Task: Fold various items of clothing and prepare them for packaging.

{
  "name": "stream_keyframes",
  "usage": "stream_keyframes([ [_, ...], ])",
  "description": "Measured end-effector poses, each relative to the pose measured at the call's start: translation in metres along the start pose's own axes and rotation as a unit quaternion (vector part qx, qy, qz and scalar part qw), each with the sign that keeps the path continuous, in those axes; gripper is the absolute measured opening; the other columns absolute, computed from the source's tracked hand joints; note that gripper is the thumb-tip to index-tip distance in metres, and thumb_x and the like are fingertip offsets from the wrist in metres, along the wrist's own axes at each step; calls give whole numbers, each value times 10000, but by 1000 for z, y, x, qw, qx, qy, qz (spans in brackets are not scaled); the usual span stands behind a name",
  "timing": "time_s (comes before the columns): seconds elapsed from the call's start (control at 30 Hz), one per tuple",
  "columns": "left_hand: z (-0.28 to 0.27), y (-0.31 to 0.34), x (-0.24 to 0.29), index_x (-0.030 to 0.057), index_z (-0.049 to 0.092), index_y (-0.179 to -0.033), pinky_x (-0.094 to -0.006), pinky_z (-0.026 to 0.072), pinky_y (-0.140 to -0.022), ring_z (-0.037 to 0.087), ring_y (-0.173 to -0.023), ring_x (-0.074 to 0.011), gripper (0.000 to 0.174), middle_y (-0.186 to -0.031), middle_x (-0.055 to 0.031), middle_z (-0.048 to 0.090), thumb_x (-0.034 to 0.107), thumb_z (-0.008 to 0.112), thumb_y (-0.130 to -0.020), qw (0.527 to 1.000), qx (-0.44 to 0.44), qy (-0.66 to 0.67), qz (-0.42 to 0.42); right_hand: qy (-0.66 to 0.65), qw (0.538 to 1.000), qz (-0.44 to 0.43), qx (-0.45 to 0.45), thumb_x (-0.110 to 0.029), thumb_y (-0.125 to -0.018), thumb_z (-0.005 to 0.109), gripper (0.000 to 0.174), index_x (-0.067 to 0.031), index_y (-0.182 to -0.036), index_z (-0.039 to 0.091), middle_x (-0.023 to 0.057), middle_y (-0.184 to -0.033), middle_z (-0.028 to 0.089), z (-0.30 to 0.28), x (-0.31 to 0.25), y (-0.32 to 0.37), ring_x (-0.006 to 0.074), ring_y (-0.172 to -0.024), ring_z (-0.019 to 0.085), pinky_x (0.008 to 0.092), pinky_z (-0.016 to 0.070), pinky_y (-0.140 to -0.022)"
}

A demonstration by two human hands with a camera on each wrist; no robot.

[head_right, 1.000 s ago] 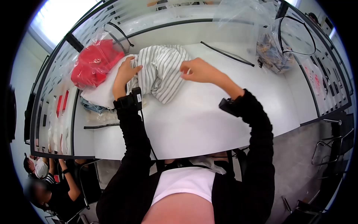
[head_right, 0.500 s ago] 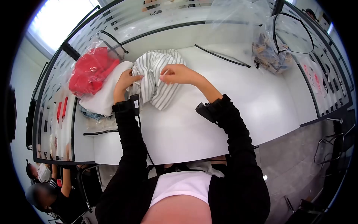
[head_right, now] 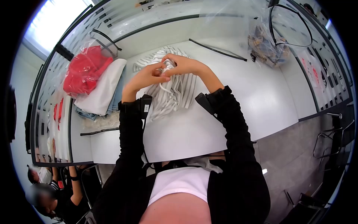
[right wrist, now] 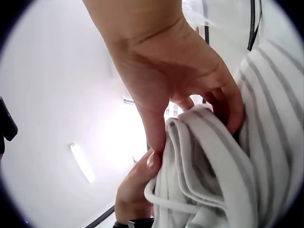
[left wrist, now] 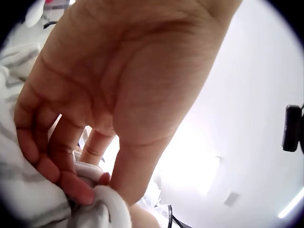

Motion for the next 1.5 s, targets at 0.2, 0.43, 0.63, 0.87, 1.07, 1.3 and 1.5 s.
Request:
stream_keyframes([
  [0.2, -35, 12, -17, 40, 555, -941, -224, 377, -536, 483, -587, -84, 349, -637, -30, 551, 252, 700, -704, 992, 124, -10, -29, 225, 847, -52, 479, -396, -682, 702, 715, -76, -1230, 372, 228, -1079, 503, -123, 2, 48, 294, -1025, 498, 374, 397, -865],
  [0.43, -61, 24, -23, 49, 453, -1153, -380, 403, -793, 464, -998, -279, 665, -1064, -180, 485, 352, 740, -636, 955, 239, -161, -63, 386, 663, -13, 642, -469, -577, 747, 1113, -182, -1358, 9, 364, -1097, 410, -231, 52, 101, 475, -1026, 417, 489, 376, -841],
  [0.63, -45, 40, 51, 212, 174, -1362, -569, 202, -974, 118, -1270, -436, 1034, -1404, -200, 59, 180, 786, -530, 836, 326, -441, 0, -138, 951, -177, 214, -63, -701, 554, 158, -5, -826, 631, 46, -821, 632, -143, 6, 14, 84, -665, 520, 218, 425, -607],
  [0.87, -22, 26, 70, 49, 489, -1153, -314, 444, -833, 554, -990, -235, 540, -1111, -182, 537, 98, 692, -654, 918, 234, -183, 264, -99, 985, -126, -61, -232, -739, 630, 438, 2, -1095, 529, 41, -1018, 546, -12, -44, 31, 144, -967, 491, 264, 390, -826],
  [1.07, -80, 48, -2, 12, 517, -1009, -297, 456, -739, 570, -844, -223, 328, -943, -152, 562, 210, 606, -762, 867, 417, 191, 194, -218, 947, -204, 115, -372, -730, 645, 762, -69, -1320, 270, 145, -1199, 452, -57, -57, 60, 251, -1127, 429, 408, 397, -886],
  [1.3, 29, 2, 59, -28, 384, -1184, -378, 290, -988, 379, -1154, -285, 713, -1115, -207, 476, 374, 693, -683, 985, 64, -156, 30, -336, 900, -87, 263, -212, -741, 632, 421, -7, -1085, 503, 98, -999, 572, -59, -13, 28, 174, -906, 561, 298, 486, -719],
  [1.5, 13, 25, 99, 126, 245, -1316, -428, 291, -990, 245, -1229, -377, 1002, -1269, -223, 278, 365, 805, -521, 899, 214, -206, 322, -461, 858, -72, 215, -147, -756, 541, 217, 7, -908, 555, 105, -883, 585, -48, 25, 28, 174, -815, 585, 303, 486, -693],
])
Point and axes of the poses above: each hand's wrist, its own y-axis away from the middle knuckle, its own z-axis out of the palm, x = y × z, the point moved 8 cm from there along -y, towards the middle knuckle
